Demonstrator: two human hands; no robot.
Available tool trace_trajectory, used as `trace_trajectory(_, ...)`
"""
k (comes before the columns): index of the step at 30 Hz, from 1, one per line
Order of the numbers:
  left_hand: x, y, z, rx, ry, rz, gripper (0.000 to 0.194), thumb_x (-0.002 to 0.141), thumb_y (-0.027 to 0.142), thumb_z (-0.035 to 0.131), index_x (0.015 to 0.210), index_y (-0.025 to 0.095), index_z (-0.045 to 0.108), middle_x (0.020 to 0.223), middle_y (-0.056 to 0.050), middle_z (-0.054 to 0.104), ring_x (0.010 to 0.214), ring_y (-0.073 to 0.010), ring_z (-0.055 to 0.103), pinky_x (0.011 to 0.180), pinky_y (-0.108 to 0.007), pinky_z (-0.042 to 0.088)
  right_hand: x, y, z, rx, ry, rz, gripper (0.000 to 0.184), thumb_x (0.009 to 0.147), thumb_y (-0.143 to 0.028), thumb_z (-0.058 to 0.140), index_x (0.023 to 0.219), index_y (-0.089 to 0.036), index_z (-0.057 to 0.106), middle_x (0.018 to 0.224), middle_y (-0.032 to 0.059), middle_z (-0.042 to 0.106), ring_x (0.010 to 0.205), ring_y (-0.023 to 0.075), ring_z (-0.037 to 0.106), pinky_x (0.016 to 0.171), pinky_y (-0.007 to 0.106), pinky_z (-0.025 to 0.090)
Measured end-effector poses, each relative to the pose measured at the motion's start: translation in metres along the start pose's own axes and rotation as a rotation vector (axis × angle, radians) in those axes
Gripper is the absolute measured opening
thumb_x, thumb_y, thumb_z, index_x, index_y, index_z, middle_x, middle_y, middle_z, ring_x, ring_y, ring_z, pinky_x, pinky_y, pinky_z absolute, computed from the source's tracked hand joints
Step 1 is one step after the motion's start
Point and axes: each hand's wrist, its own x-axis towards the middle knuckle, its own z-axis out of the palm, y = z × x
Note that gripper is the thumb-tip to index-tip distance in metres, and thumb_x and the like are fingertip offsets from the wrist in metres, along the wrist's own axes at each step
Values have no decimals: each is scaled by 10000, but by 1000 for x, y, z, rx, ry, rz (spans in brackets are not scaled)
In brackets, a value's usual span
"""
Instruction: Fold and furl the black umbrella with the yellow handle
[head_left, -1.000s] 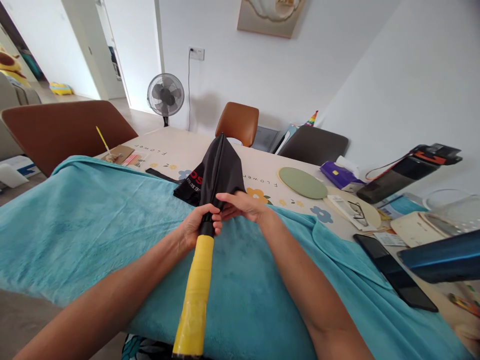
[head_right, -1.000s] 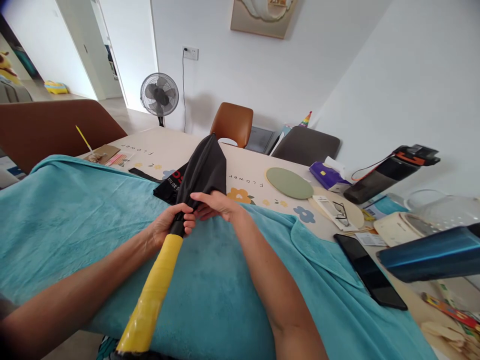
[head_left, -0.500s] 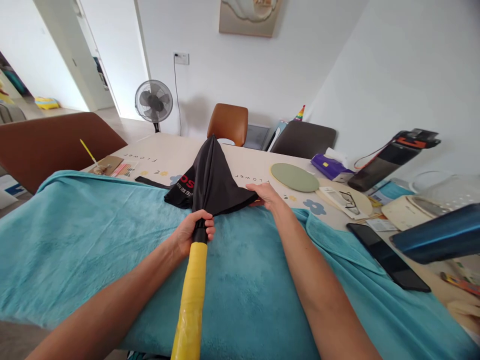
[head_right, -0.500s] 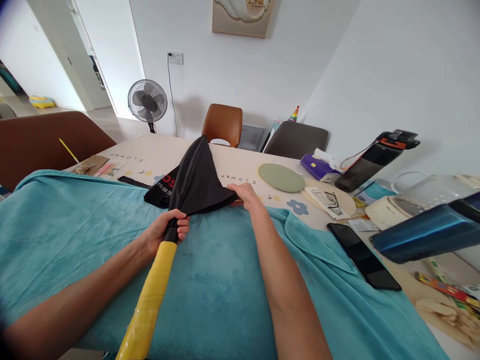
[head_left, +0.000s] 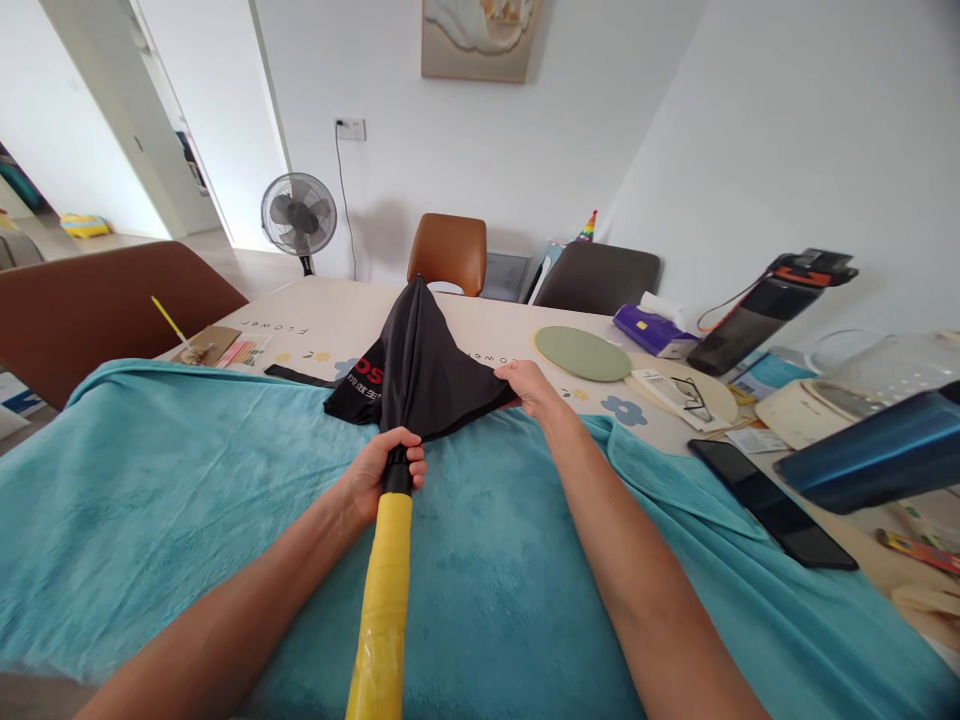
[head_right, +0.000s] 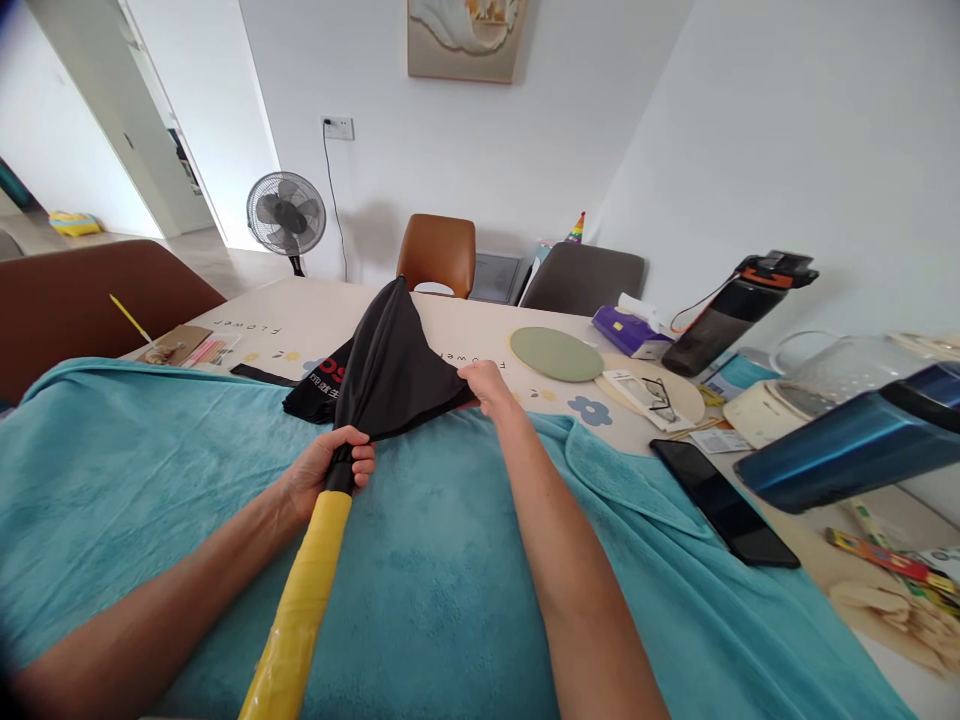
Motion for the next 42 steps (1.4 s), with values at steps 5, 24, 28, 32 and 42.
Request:
trace_trajectory(5,0,0,1,9,8,7,152,730,125,499,617,152,401,510,48,397,416,-56,393,383,-188,423,-14,-16,2,204,-170,-41,58,638,-156,641,634,-149,583,618,18,609,578,150,565,553,307,519)
trace_trajectory(24,4,-7,3,156,9,0,164,756,209,625,715,142,482,570,47,438,448,-65,446,431,-206,425,-7,-76,195,-190,-386,-516,119,667,-120,565,551,-143,552,515,-30,517,527,93,484,509,192,360)
trace_trajectory(28,5,-9,3,177,78,56,123,776,236,577,745,150,494,545,49,424,417,-67,414,386,-199,389,-2,-54,215,-373,-448,-462,234,598,-36,553,412,-151,468,365,-40,407,498,104,491,485,191,328)
trace_trajectory(32,5,-8,1,155,79,54,94,767,208,534,717,152,477,540,39,435,416,-72,413,380,-203,389,-6,-42,220,-422,-539,-375,261,579,3,546,403,-163,450,312,-40,403,449,113,502,443,183,343)
trace_trajectory(42,1,0,1,-12,-41,-14,107,724,138,509,666,161,422,501,65,357,386,-52,367,343,-174,366,-10,-61,145,-101,-388,-375,77,748,-80,478,728,-149,505,652,24,632,500,99,588,453,176,436)
